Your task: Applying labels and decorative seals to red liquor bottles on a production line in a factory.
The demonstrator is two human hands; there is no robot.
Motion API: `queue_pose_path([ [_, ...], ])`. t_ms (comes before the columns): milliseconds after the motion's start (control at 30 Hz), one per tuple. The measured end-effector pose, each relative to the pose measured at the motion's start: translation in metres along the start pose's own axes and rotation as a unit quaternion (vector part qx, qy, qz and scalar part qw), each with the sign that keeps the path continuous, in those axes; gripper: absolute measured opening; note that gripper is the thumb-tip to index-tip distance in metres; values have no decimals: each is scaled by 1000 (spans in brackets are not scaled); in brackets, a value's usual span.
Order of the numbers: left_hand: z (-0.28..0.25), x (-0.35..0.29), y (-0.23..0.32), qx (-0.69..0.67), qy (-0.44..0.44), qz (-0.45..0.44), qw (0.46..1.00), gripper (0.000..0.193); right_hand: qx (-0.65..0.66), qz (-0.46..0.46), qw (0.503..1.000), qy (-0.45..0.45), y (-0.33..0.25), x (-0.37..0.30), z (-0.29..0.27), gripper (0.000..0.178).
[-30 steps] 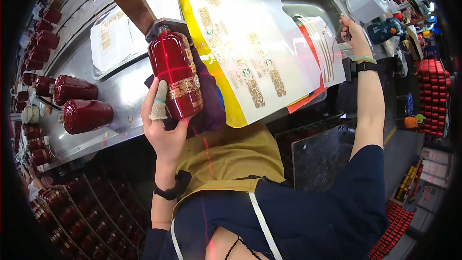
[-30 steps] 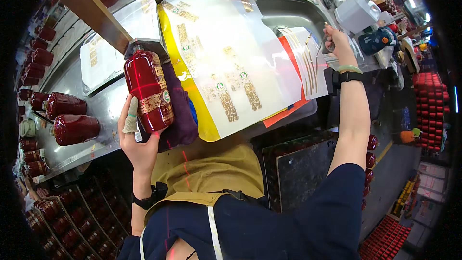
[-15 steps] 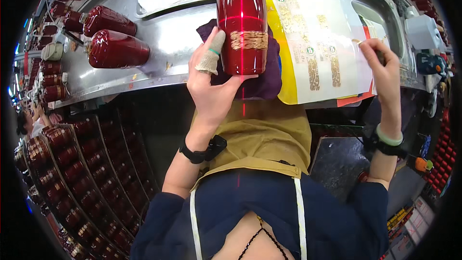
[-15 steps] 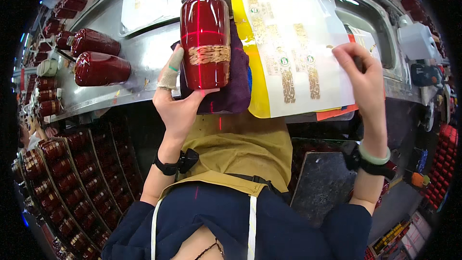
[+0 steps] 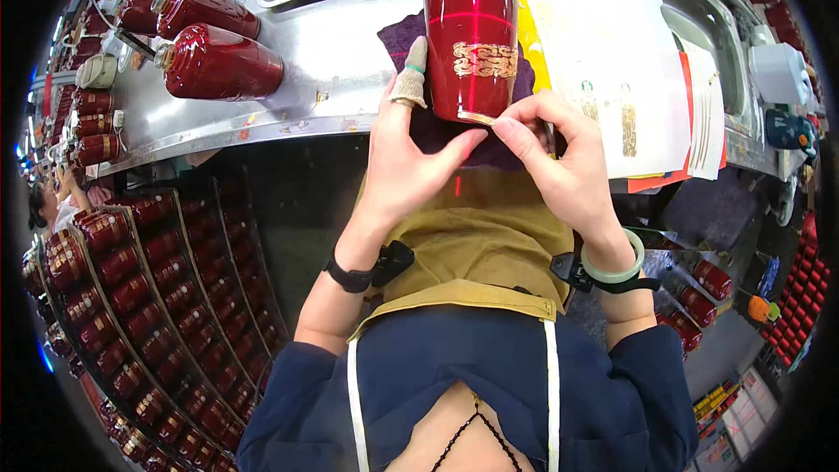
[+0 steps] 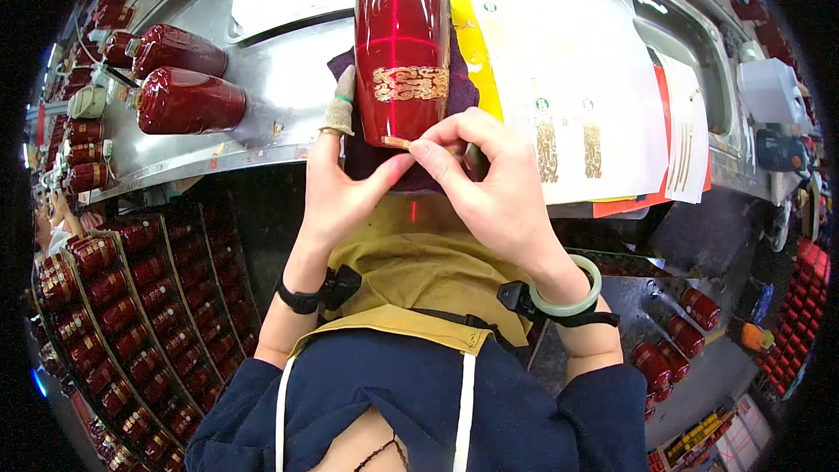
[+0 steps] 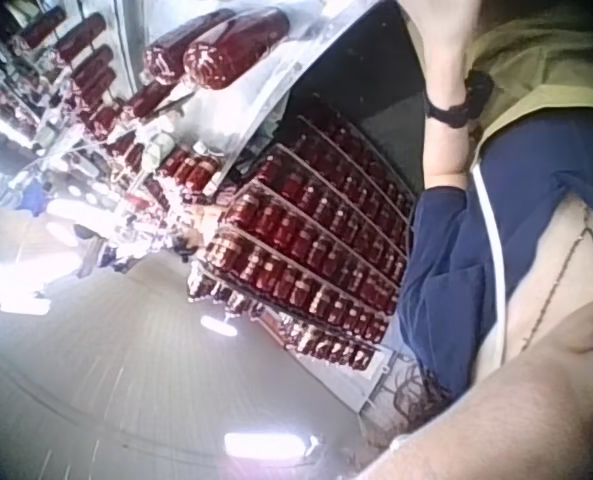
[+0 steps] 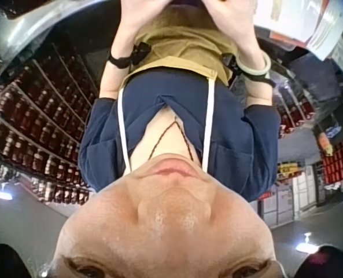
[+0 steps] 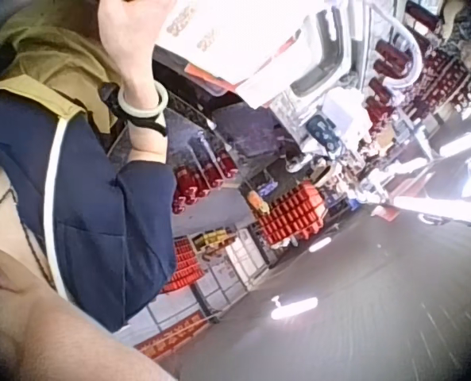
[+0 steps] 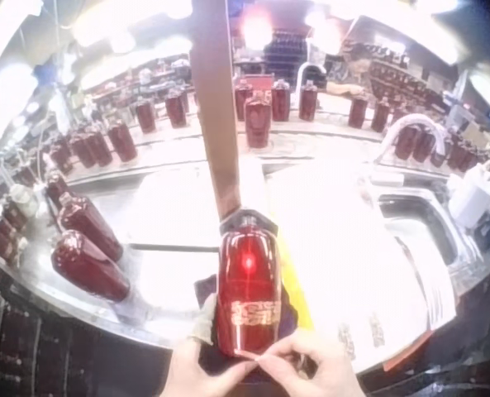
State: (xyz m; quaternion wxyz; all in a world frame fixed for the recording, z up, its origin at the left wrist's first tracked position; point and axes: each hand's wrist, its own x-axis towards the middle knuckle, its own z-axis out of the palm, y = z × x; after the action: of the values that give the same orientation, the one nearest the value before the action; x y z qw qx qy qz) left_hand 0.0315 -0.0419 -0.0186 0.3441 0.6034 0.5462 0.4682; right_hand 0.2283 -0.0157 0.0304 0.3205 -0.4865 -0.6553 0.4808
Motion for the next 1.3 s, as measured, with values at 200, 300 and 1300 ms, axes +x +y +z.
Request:
queue_pose_path([
  [200, 9, -7, 3, -228, 20, -68, 971, 72, 14, 33, 999, 15, 10, -1, 2, 15],
  [300, 16, -7, 5, -209, 47, -56, 975, 70, 22, 41, 998, 31, 11, -1, 2, 16],
  [1300, 20, -10, 5, -219, 50, -57, 973, 66, 20, 33, 997, 63, 17, 1, 7, 16],
])
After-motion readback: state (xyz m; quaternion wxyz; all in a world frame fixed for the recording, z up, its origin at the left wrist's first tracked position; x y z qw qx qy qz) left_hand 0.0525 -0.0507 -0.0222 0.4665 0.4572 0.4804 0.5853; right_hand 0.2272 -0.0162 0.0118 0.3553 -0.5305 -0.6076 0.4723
